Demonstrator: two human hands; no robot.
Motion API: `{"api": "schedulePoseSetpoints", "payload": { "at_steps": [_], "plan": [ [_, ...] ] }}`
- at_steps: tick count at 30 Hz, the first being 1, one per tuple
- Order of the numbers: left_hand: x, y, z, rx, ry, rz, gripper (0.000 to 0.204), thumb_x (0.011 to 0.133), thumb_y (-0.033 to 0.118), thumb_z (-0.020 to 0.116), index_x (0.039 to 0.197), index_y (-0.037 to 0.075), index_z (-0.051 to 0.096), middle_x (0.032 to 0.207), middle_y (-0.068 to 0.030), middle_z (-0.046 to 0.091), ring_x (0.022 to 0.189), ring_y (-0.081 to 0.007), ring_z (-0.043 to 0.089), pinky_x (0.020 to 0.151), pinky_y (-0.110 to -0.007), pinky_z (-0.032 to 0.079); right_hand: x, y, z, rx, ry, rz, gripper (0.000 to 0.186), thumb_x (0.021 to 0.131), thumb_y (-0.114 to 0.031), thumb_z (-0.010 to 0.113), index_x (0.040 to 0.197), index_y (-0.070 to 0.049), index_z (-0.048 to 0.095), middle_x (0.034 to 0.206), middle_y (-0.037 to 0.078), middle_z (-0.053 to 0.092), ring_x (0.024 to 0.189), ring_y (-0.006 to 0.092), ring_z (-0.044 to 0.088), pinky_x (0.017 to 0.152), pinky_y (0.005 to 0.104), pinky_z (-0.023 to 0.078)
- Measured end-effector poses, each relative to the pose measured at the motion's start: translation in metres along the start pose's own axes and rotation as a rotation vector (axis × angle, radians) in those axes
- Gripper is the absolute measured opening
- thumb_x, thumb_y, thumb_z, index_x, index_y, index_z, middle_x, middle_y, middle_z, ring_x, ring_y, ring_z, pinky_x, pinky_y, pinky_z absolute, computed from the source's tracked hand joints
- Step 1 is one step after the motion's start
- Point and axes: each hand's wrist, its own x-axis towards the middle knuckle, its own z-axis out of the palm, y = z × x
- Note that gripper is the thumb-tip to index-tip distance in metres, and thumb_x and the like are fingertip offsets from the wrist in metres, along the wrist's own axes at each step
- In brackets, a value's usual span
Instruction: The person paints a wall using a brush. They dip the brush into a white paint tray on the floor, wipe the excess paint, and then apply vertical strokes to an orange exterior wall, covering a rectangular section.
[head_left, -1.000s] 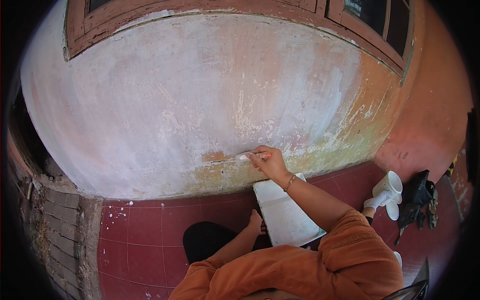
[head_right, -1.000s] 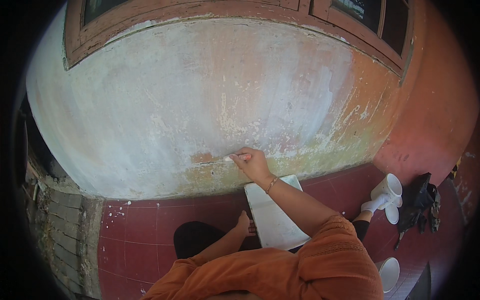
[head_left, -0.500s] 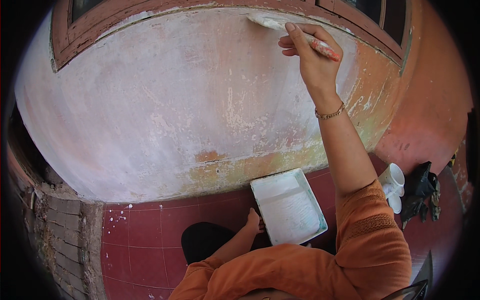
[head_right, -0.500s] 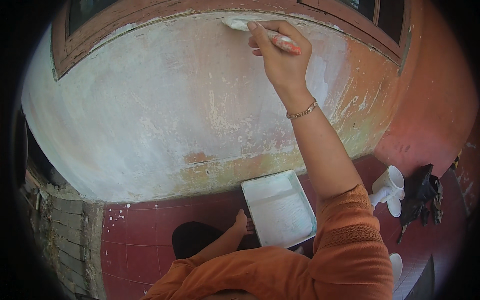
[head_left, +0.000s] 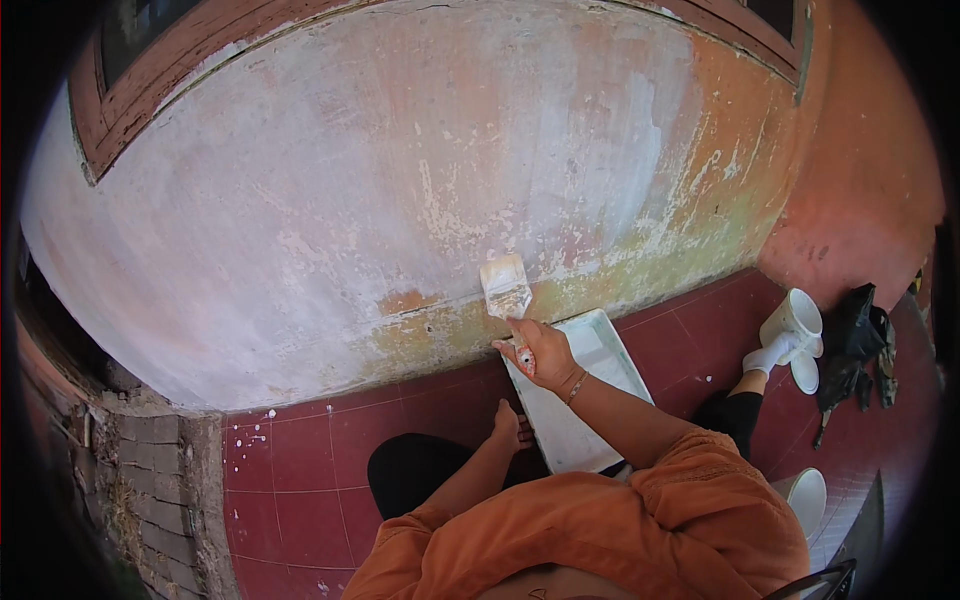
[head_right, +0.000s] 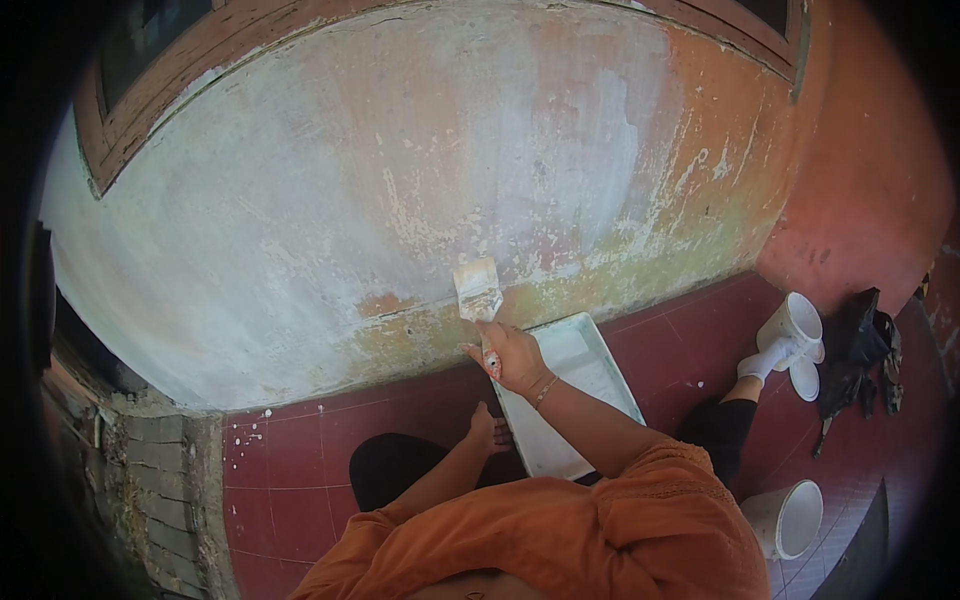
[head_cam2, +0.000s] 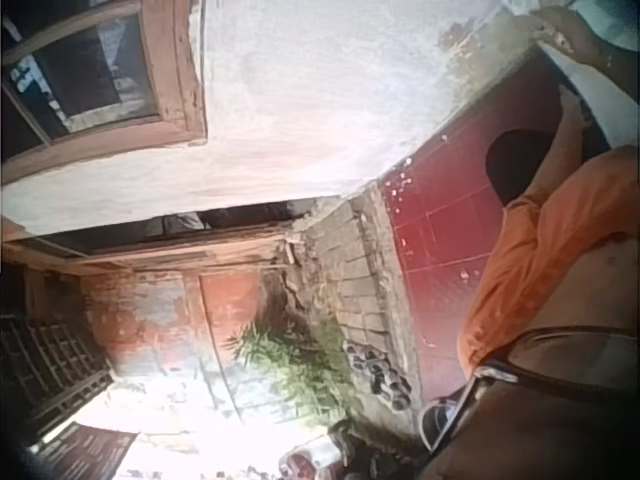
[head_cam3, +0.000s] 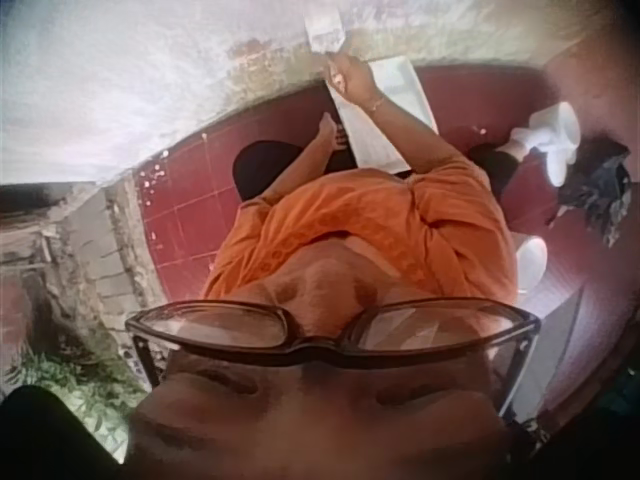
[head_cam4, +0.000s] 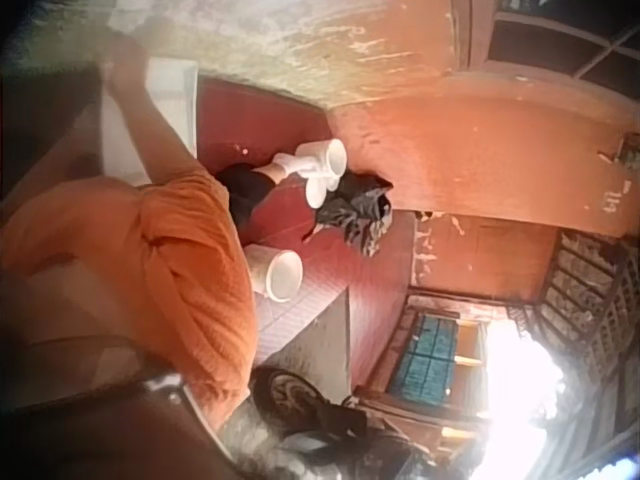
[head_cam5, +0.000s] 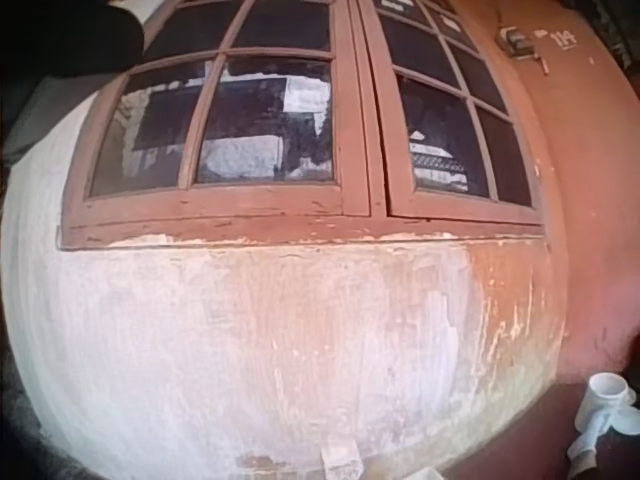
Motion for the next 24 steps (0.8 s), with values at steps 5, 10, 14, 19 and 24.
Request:
{"api": "schedulePoseSetpoints", "payload": {
  "at_steps": [5, 10, 14, 19, 24],
  "plan": [
    [0.005, -0.001, -0.006, -0.03, 0.008, -0.023, 0.092, 0.09, 0.068, 0.015, 0.137, -0.008, 0.037, 0.139, -0.0257, 0.041, 0.132, -0.0435, 0.032, 0.109, -0.058, 0.019, -0.015, -0.002, 0.014, 0.072, -0.314, 0.215, 0.029, 0.083, -0.03, 0.071, 0.092, -0.004, 0.061, 0.074, 0.017, 0.064, 0.075, 0.0338, 0.066, 0.06, 0.041, 0.051],
    [0.007, -0.004, -0.008, -0.01, -0.024, 0.018, 0.09, 0.091, 0.068, 0.016, 0.135, -0.007, 0.04, 0.13, -0.0239, 0.048, 0.12, -0.0411, 0.042, 0.104, -0.058, 0.028, 0.066, -0.007, 0.026, 0.416, -0.251, 0.28, 0.021, 0.084, -0.019, 0.073, 0.089, 0.0, 0.064, 0.063, 0.007, 0.061, 0.056, 0.0133, 0.06, 0.052, 0.0262, 0.048],
    [-0.006, -0.003, -0.01, -0.034, -0.047, 0.054, 0.092, 0.091, 0.068, 0.017, 0.137, -0.009, 0.036, 0.131, -0.0273, 0.046, 0.124, -0.0435, 0.04, 0.104, -0.059, 0.03, 0.153, -0.068, -0.02, 0.651, -0.297, 0.46, 0.02, 0.085, -0.019, 0.073, 0.09, -0.002, 0.065, 0.068, 0.003, 0.063, 0.061, 0.007, 0.06, 0.053, 0.0207, 0.049],
    [-0.009, 0.002, -0.007, -0.051, -0.018, 0.043, 0.09, 0.091, 0.067, 0.017, 0.135, -0.009, 0.038, 0.128, -0.027, 0.048, 0.12, -0.0429, 0.042, 0.103, -0.058, 0.03, 0.153, -0.112, -0.015, 0.686, 0.069, -0.082, 0.022, 0.083, -0.014, 0.073, 0.1, -0.001, 0.066, 0.083, 0.01, 0.067, 0.07, 0.0153, 0.065, 0.062, 0.0263, 0.053],
    [0.004, -0.005, -0.005, -0.025, -0.028, 0.046, 0.082, 0.091, 0.067, 0.022, 0.129, -0.001, 0.046, 0.12, -0.0208, 0.054, 0.111, -0.0371, 0.049, 0.095, -0.056, 0.037, 0.092, -0.08, 0.055, 0.073, 0.127, -0.394, 0.047, 0.076, -0.016, 0.074, 0.118, -0.004, 0.057, 0.083, 0.015, 0.062, 0.071, 0.0311, 0.061, 0.062, 0.0364, 0.051]
  ]
}}
